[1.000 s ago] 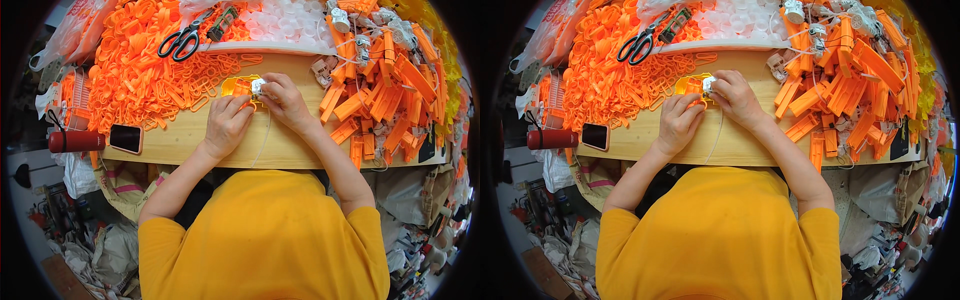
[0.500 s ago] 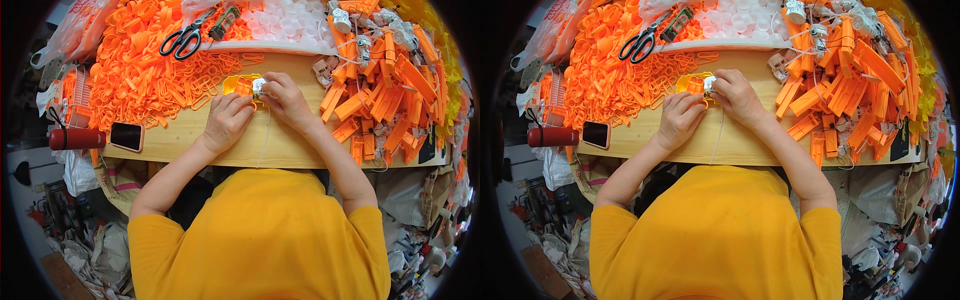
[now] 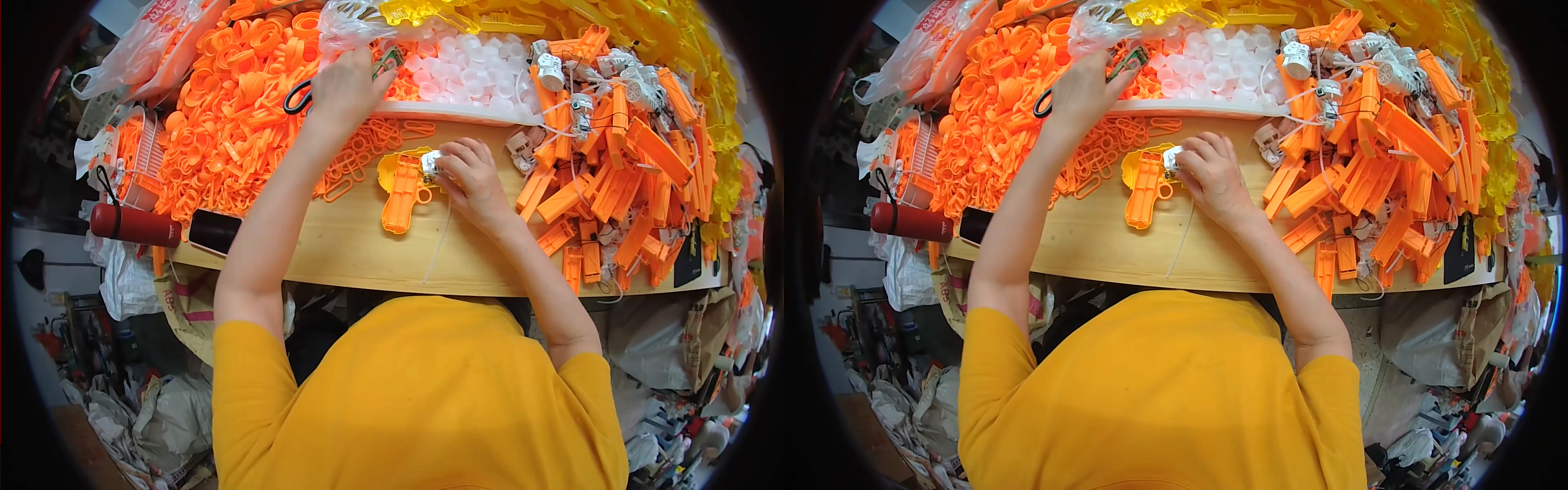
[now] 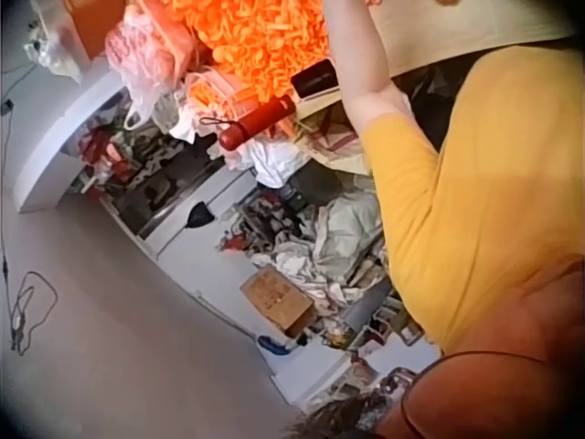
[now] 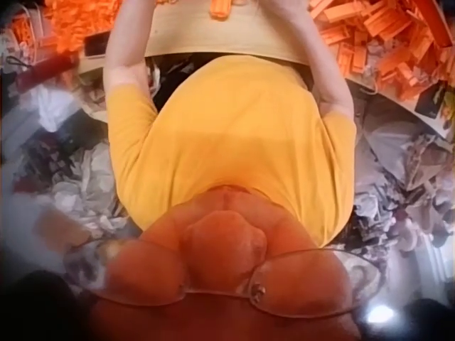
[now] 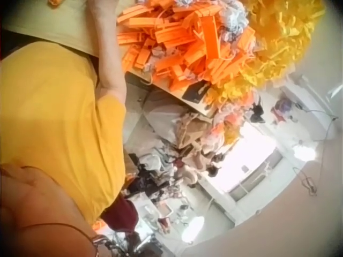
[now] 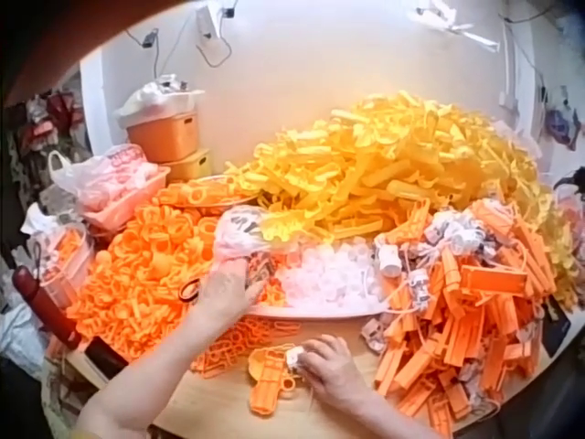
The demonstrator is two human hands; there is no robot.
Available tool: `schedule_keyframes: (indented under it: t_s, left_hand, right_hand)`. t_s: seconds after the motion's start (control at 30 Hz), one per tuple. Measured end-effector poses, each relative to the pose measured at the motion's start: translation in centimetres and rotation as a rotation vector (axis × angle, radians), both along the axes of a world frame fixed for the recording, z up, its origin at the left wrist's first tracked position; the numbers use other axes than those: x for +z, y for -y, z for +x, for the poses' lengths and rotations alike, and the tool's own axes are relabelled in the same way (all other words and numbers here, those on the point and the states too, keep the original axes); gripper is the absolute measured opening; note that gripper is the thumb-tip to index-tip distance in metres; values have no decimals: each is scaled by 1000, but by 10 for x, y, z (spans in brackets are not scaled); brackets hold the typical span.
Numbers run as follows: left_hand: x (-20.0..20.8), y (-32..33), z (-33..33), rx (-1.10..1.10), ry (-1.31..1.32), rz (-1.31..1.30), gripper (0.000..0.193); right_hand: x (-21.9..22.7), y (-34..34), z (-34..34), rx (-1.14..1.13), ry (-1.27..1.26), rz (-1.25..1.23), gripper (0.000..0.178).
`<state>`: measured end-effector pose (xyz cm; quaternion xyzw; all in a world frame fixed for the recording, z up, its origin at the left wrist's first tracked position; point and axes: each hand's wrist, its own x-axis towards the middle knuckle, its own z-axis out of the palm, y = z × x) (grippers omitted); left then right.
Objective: Assembling toy guns from plastic components at a workbench.
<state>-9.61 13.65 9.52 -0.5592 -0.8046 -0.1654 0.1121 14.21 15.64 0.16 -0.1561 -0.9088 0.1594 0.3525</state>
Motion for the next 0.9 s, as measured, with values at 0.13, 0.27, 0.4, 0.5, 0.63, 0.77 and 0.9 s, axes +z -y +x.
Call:
schedule_keyframes:
  t_s: [0.13, 0.27, 0.4, 0.5, 0.63, 0.77, 0.9]
  left_hand:
    - [2, -28, -14, -1, 36, -274, 50]
    - [8, -22, -26, -47, 84, -311, 50]
    - [48, 11, -24, -64, 361, -442, 48]
    - [36, 46, -4, -115, 607, -42, 39]
    - [-12, 71, 33, -260, 1085, 734, 28]
    - [-46, 70, 51, -221, 1222, 633, 28]
    - [-58, 57, 55, -344, 1185, 596, 28]
  right_hand:
    - [-1, 3, 4, -90, 33, 138, 31]
    - [0, 16, 11, -153, -33, 9, 29]
    - [5, 39, 17, -97, -216, -117, 23]
    - [6, 53, 13, -203, -18, -49, 26]
    - [-5, 60, 11, -274, 13, -63, 24]
    - [-6, 63, 16, -274, 3, -72, 22]
    - [-10, 65, 14, -297, -29, -80, 20]
